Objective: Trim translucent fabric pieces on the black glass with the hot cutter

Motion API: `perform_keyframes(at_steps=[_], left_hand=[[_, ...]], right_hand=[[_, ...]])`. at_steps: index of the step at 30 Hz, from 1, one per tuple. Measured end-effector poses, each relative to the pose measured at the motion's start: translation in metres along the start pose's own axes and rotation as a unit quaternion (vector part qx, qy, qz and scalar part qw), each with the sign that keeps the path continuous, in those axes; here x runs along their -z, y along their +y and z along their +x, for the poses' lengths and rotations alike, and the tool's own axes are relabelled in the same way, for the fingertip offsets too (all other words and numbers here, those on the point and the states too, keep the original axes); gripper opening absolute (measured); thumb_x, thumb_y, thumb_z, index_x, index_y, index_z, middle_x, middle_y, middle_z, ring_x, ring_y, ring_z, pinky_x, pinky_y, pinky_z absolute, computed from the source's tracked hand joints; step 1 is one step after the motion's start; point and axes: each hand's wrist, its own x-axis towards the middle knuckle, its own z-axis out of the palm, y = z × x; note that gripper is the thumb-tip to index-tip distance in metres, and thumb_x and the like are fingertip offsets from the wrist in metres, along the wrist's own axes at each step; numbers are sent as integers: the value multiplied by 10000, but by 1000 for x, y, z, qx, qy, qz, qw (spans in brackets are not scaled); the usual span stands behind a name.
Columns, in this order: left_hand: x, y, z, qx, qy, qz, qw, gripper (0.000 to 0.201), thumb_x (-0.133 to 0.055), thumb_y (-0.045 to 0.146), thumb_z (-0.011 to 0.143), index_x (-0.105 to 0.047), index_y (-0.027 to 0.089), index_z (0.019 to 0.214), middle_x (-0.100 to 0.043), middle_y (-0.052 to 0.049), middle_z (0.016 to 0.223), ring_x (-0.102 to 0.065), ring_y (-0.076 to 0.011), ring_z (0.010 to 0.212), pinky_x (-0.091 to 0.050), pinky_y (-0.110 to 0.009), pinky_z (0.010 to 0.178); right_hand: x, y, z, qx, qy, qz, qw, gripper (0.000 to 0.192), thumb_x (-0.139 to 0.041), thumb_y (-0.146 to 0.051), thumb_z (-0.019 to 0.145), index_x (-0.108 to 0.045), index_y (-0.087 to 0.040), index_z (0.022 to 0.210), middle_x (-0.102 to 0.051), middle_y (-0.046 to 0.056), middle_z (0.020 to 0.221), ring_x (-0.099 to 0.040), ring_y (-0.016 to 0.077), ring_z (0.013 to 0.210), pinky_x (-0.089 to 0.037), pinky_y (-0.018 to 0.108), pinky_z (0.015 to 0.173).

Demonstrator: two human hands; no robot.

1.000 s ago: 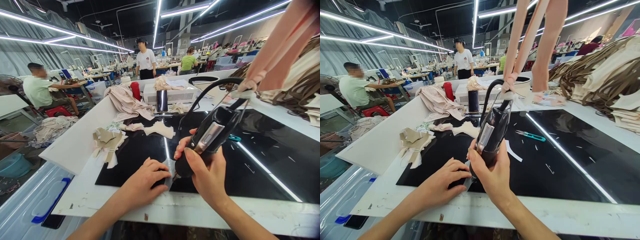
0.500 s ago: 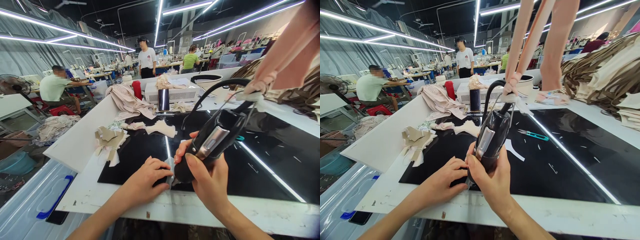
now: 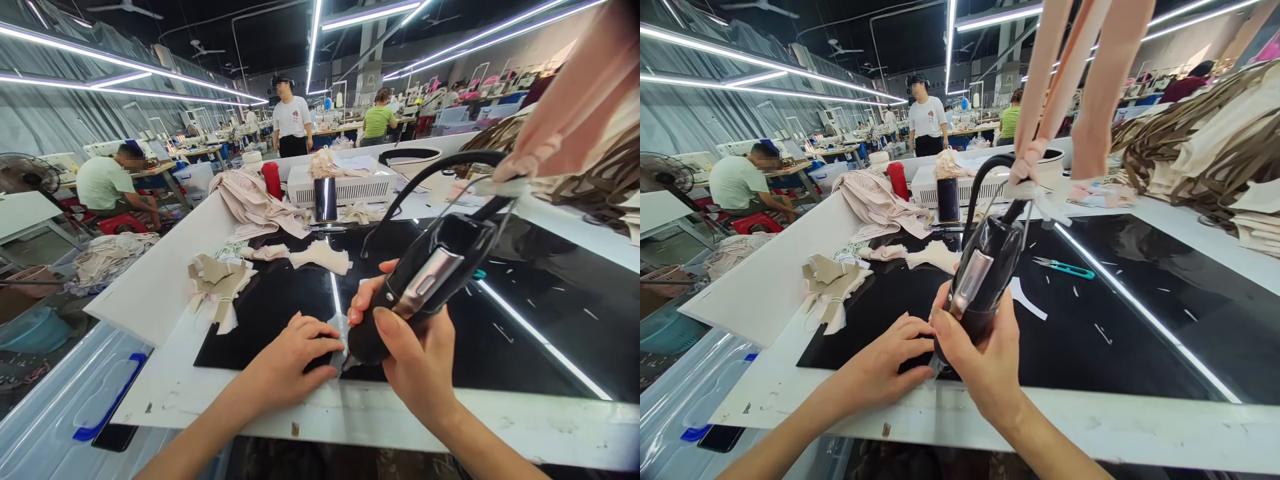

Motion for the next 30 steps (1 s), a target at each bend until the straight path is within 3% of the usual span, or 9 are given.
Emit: perform_keyframes(at_steps=[10,17,24,30], left_hand=[[3,2,0,0,-4,9,1000,347,-701,174,910,-659,276,1238,-625,-38,1316,-541,-228,1260,-232,-537,1230],[4,4,12,-7,4,41,999,264,-630,223,974,-646,266,1234,-629,-36,1282,-545,-207,1260,-155,-574,1248],[-2,2,42,-55,-15,95,994,378,-631,294,981,-578,262,1354,-604,-78,1352,-534,-246,1286,-238,-612,1213],[-7,-5,42,-52,-17,100,993,443,-613,304,988,-538,273,1423,-572,-78,1410,-513,-261,1304,-265,-575,1214]], right_hand=[[2,-3,6,4,6,-27,1000,336,-740,-270,843,-559,-289,1126,-674,-32,798,-619,143,637,-542,304,610],[29,-11,39,53,91,-84,991,369,-786,-356,826,-574,-290,1120,-658,-43,809,-602,146,649,-520,309,649],[36,-2,44,57,98,-95,989,315,-757,-348,851,-563,-293,1094,-657,-42,830,-603,150,657,-519,323,653],[31,4,40,53,89,-84,991,334,-760,-319,837,-556,-293,1100,-659,-50,834,-613,137,645,-523,315,656]])
